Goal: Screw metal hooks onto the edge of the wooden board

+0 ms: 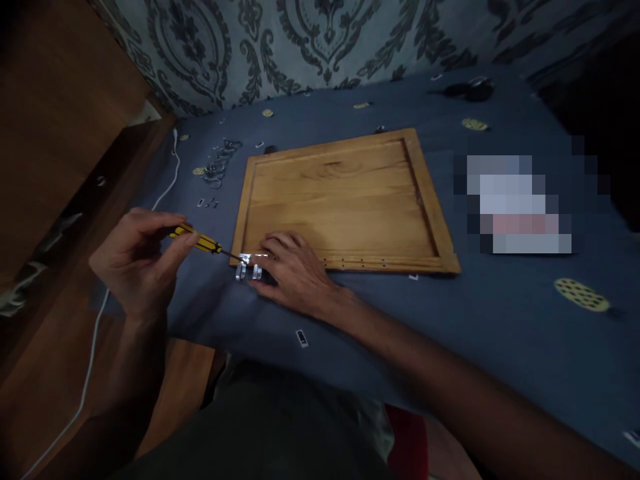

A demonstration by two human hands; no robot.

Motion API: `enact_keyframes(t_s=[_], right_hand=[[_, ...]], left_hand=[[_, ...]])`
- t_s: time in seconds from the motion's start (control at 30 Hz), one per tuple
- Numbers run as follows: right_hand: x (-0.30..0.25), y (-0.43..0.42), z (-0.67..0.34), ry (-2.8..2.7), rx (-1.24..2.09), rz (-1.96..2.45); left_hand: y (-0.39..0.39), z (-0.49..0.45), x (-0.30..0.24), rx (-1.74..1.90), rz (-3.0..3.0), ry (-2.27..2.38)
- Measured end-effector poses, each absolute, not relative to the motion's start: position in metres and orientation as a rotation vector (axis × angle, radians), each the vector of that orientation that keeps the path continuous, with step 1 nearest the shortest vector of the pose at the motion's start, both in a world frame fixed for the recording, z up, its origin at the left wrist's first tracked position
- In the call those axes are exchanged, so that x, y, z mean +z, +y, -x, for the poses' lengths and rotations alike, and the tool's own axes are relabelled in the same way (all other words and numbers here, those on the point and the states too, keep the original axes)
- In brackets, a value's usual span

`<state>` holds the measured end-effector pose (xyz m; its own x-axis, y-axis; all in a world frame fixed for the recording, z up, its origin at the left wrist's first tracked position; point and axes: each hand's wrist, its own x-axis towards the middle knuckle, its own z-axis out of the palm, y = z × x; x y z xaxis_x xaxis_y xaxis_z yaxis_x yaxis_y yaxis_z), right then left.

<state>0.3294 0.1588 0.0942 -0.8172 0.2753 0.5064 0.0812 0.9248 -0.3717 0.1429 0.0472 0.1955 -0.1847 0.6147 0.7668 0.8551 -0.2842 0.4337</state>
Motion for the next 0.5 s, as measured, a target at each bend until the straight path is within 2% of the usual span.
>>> enact_keyframes(t_s=[0.5], right_hand=[[0.095, 0.1589, -0.3302, -2.505, 0.439, 0.25]], left_hand=[[0.0433, -0.1418, 0.2007, -1.557, 1.814, -1.812]])
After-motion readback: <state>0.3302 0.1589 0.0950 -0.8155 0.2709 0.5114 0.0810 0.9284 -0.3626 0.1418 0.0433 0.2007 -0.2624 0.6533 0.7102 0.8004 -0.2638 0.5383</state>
